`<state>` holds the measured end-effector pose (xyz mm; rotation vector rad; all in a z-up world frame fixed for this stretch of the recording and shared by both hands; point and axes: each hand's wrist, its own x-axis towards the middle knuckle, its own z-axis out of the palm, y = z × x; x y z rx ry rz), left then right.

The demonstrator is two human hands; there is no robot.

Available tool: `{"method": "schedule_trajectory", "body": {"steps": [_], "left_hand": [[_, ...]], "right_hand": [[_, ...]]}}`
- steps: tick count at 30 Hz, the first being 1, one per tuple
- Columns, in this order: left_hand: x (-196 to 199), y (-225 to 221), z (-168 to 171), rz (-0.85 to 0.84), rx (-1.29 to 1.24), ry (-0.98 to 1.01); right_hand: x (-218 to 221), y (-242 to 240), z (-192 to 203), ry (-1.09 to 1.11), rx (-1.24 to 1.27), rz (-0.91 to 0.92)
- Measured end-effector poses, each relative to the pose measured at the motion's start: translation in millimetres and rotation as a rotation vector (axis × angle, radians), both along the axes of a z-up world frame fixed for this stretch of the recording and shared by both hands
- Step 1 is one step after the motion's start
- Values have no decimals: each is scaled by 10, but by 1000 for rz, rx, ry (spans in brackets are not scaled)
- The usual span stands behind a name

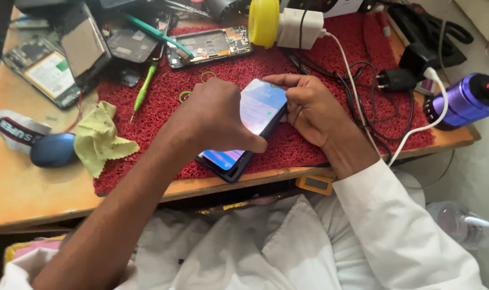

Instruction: The person disassembles a smartphone by removing the back cover and unscrewing internal components. They use a green screwdriver to remove screws from the camera module area and a metal tool to pry open the device casing. The person also tests the phone's screen responsiveness before proceeding with the disassembly.

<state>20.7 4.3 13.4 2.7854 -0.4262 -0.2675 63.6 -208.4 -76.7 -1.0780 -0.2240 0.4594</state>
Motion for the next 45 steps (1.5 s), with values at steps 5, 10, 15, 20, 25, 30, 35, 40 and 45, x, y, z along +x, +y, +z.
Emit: {"method": "schedule_trajectory", "body": {"steps": [5,10,15,20,25,30,35,40,45], "left_hand": [[27,8,67,42,33,84],[56,-7,74,6,53,87],[62,10,74,28,48,109],[64,63,174,18,30,158],[50,131,166,49,11,193],[117,158,101,37,-29,225],[156,199,51,14,-1,219],[78,320,57,17,-160,215],[-48,312,16,43,-443,266]], "right_hand": [[0,30,-36,-12,-1,-19],[3,19,-32,6,-10,-22],[14,25,-51,-5,3,-14],[-15,27,-20,-27,-4,0],[-84,45,67,1,-6,53],[-60,-55,80,-13,51,119],[-84,-58,99,-20,65,149],[-180,17,275,-24,57,74],[-288,57,413,-79,63,8]]}}
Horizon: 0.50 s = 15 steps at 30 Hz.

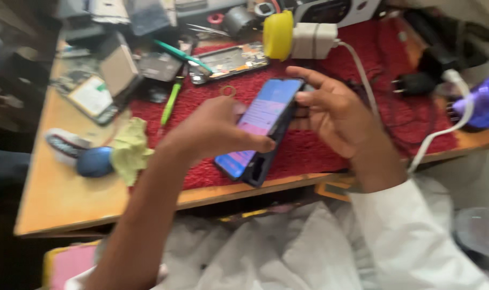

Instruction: The person disassembles a smartphone by removing the back cover and unscrewing internal components. They use a green screwdriver to remove screws from the camera module area and a metal tool to pry open the device casing. The person also tests the phone's screen responsiveness before proceeding with the disassembly.

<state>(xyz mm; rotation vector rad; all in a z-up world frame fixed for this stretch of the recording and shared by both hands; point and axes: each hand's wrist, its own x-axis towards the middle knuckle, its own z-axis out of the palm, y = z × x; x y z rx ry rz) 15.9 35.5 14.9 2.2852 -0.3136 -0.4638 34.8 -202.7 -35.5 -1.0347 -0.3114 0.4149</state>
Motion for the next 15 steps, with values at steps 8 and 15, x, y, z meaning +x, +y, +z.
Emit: {"method": "schedule_trajectory", "body": {"steps": [8,15], "left_hand": [[-265,-76,-19,205,-236,-19],[-381,-97,-66,309,-473,-22]], "right_hand": [[-274,95,199,-86,-41,-46],[-532,166,132,-63,-114,-76]]}}
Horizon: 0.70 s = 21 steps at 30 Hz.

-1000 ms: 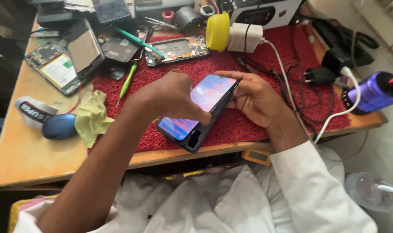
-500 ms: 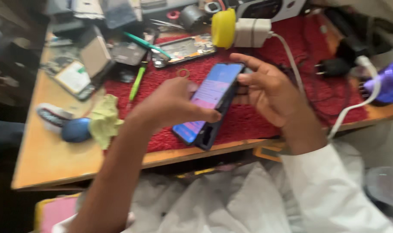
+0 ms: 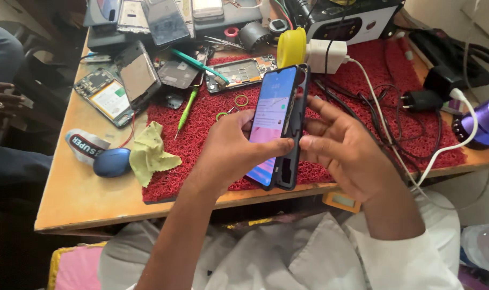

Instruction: The person disassembles a smartphone by removing the back cover and unscrewing internal components. They use a green screwdriver to remove screws from the camera module area and a metal tool to pry open the device casing. The person also tests the phone's screen responsiveness before proceeding with the disassembly.

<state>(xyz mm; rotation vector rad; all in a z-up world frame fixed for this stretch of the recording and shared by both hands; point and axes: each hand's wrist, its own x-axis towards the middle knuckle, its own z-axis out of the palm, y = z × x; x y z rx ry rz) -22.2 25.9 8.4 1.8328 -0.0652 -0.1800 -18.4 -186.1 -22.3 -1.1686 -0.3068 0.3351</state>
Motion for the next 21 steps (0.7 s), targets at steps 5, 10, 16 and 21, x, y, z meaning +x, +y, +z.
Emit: {"method": "schedule_trajectory", "body": {"steps": [5,10,16,21], "left_hand": [[-78,-45,-18,39,-47,-52],[-196,-89,24,118,-28,-116],[-288,-94,15,146,-113,-111],[-327,-79,35,159,-162,-129]], "right_hand": [[-113,37,2,-27,-83,-28],[-290,125,60,-142,-190,-196],[-369,174,120,-203,-249,-286],[-410,199,237,-228,-404,-366]]}}
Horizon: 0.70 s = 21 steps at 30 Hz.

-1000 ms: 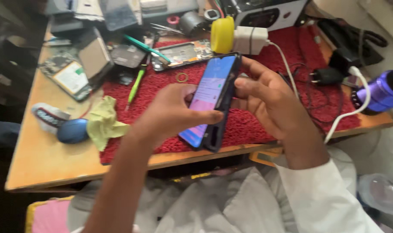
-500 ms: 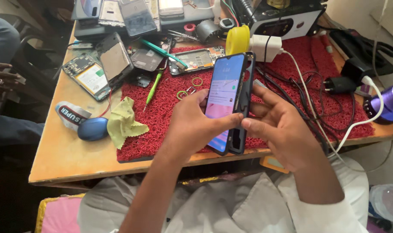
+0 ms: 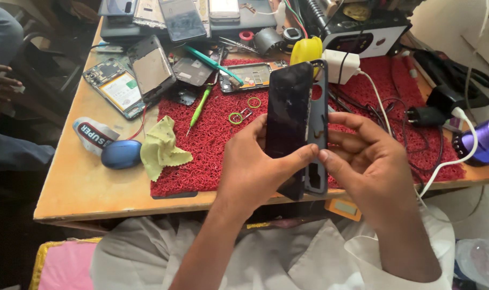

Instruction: The person disassembles a smartphone by removing the back cover and unscrewing internal components. They use a green screwdriver to remove screws from the camera module area and a metal tool to pry open the device casing. The person also tests the phone's screen responsiveness before proceeding with the disassembly.

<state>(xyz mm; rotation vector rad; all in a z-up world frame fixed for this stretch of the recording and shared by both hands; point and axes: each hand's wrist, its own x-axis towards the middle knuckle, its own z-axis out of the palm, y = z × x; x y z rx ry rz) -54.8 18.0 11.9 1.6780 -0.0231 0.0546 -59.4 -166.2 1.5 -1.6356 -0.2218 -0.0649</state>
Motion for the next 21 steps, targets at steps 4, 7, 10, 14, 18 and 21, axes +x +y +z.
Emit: {"method": "schedule_trajectory", "body": {"steps": [4,7,10,14,18,21], "left_hand": [[-98,-14,46,47,-41,-25],[-170,-45,91,126,-9,-77],[-231,-67,117,187,14,-170],[-297,-85,132,213,-6,-220],[-324,-113,132,230,-17,-263],[-338,-145,138,247,2,-319]], "right_hand": [[-60,69,58,-72,-59,-84],[-122,111,97,-176,-185,-143],[-153,144,125,-290,-219,-111],[-164,152,191,-354,-408,-147],[-171,160,235,-395,-562,-222],[-159,146,249,-426,-539,-179]]}}
